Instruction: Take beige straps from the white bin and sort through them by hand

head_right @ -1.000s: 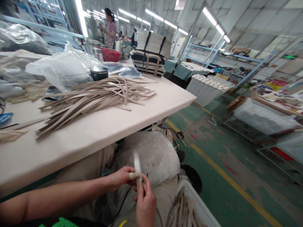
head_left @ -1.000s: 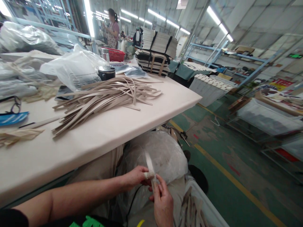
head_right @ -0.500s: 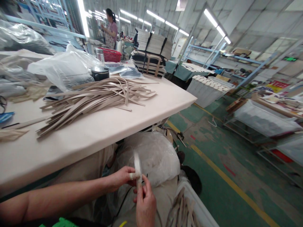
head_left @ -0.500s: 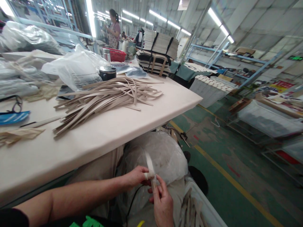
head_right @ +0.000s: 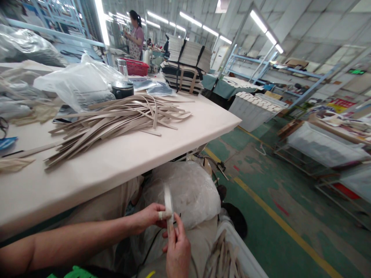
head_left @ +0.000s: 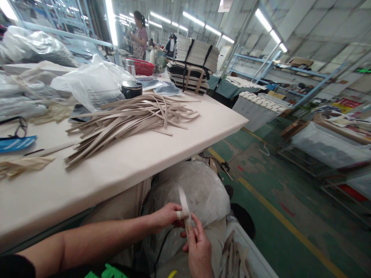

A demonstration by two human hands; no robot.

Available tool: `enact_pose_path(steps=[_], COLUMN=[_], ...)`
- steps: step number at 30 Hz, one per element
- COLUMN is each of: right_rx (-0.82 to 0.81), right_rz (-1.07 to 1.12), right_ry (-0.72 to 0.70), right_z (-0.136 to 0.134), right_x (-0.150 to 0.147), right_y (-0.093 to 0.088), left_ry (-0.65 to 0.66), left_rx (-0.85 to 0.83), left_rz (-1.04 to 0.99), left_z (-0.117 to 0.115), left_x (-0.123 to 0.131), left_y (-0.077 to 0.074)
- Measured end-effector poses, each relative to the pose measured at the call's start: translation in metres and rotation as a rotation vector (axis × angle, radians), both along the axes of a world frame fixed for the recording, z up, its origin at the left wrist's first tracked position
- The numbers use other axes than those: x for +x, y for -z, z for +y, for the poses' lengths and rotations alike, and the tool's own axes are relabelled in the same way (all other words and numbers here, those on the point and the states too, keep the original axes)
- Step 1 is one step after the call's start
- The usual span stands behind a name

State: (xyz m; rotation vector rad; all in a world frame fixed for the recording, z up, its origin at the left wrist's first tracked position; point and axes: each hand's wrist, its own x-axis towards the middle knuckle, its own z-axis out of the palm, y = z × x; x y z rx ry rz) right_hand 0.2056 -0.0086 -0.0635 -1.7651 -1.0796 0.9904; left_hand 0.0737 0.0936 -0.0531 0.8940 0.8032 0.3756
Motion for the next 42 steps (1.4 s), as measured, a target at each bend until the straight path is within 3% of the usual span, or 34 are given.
enact_pose_path(steps=[18, 30, 37, 42], right_rx=[0.007, -0.026, -0.008, -0.008], right_rz=[-0.010, -0.030, -0.025, -0.013], right_ry=[0.027, 0.020, 0.040, 0.048], right_z=[0.000, 0.003, -0.003, -0.001], right_x=[-0.002, -0.002, 0.000, 0.000], right_y=[0.000, -0.012, -0.019, -0.020], left_ry=[0.038, 0.059, -0.063, 0.078], left_rx=[0.003, 0.043, 0.073, 0.070], left_rz=[-0.042, -0.044, -0.008, -0.048], left_z=[0.000, 0.002, 0.006, 0.002], left_x=[0.000, -0.001, 0.001, 0.000], left_y=[-0.006, -0.003, -0.006, -0.004])
